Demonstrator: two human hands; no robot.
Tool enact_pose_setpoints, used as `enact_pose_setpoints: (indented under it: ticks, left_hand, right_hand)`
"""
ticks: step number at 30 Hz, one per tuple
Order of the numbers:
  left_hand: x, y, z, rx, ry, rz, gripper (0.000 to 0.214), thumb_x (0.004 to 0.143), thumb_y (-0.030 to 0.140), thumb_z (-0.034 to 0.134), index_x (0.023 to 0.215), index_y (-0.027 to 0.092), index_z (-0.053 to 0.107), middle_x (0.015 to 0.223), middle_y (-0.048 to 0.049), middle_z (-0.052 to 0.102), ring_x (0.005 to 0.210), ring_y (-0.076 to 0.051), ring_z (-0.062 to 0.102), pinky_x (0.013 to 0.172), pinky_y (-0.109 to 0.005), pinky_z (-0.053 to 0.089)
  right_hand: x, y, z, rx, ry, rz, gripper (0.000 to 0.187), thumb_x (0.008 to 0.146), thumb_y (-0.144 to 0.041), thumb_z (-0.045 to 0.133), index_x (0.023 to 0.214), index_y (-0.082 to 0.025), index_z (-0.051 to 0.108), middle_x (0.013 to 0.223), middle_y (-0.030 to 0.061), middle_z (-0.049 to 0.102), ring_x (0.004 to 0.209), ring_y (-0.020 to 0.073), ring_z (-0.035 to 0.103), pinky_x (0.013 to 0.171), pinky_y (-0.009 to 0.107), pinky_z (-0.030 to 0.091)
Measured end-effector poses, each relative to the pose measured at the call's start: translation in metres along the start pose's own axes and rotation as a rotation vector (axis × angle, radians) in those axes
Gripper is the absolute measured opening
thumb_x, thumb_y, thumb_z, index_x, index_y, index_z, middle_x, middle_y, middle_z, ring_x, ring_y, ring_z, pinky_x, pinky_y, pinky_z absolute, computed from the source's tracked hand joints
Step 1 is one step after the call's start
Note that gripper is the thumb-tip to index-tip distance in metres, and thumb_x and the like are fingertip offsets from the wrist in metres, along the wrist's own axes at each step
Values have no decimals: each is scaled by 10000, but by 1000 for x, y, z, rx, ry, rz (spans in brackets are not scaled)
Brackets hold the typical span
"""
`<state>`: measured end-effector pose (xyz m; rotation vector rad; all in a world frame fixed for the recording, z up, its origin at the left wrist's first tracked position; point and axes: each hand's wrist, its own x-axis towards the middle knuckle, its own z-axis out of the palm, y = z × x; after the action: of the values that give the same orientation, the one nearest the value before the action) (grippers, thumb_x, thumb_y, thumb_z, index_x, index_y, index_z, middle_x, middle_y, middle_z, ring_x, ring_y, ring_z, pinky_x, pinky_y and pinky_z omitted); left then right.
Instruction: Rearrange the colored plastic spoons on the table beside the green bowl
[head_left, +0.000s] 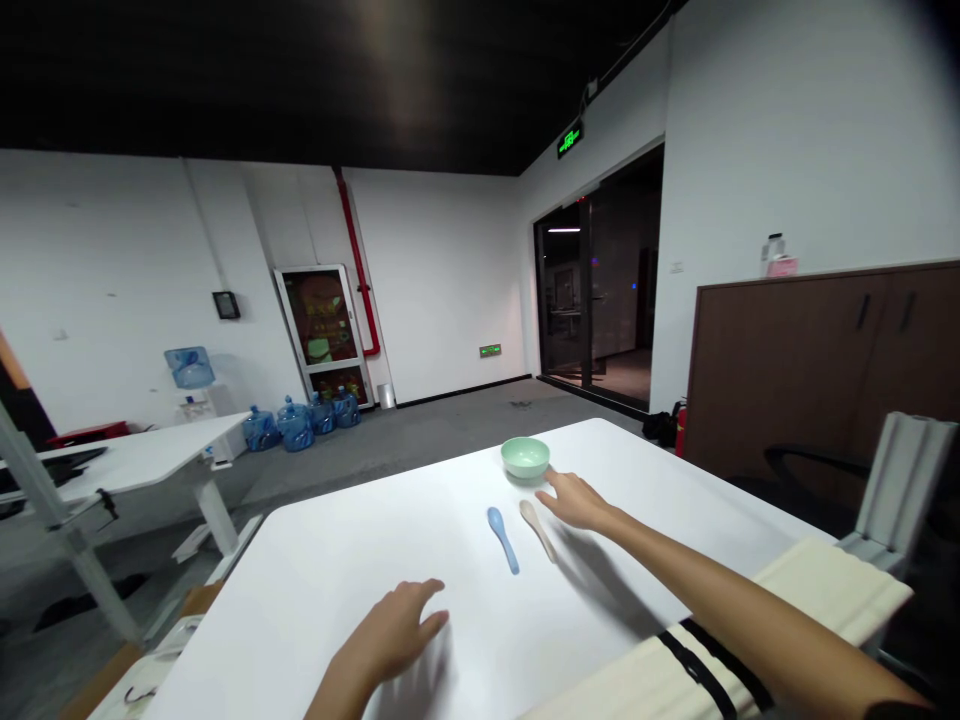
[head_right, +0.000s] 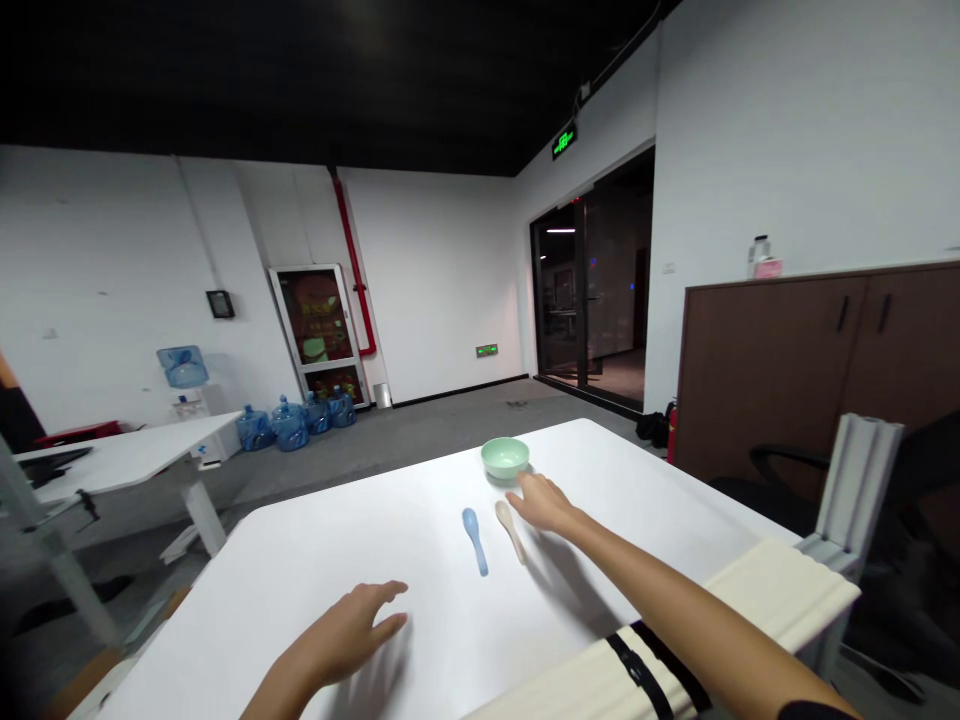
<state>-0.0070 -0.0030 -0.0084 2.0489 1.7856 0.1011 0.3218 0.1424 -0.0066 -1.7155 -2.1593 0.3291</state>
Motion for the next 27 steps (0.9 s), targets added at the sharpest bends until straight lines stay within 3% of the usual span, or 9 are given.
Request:
enact_pose_setpoints:
  ticks: [4, 9, 14, 27]
  left_hand:
    - [0, 0, 1, 2, 0, -2, 564, 862, 576, 420, 1351, 305, 497, 1345, -71, 560, 1220, -272, 519, 1025, -410, 385]
    - [1, 0, 1, 8, 5, -4, 566, 861, 580, 418, 1351, 308, 497, 1342, -65, 564, 1216, -274, 522, 1021, -406, 388]
    - [1, 1, 1, 11, 6, -5, 570, 860, 581, 418, 1350, 302, 500, 1342, -64, 566, 1214, -277, 525, 1021, -404, 389]
    - [-1, 1, 0, 29, -3, -22, 561, 866, 557, 415, 1360, 301, 488, 1355, -61, 554, 1229, -267, 513, 1035, -404, 381]
  right_hand:
    - [13, -7, 1, -74, -45, 70, 394, 851, -453, 523, 1081, -166, 665, 1118, 130, 678, 1038, 282, 614, 782, 296, 413]
    - [15, -10, 26, -168, -93, 122, 424, 847, -482, 509, 942, -113, 694, 1040, 181, 691, 949, 302, 643, 716, 326, 429]
    - [5, -7, 49, -201, -159, 132, 427, 795, -493, 586, 994, -128, 687, 1061, 177, 687, 985, 285, 647, 749, 322, 449]
    - [8, 2, 66, -248, -231, 147, 403, 762, -416, 608, 1035, -129, 682, 1089, 169, 681, 989, 302, 656, 740, 342, 489]
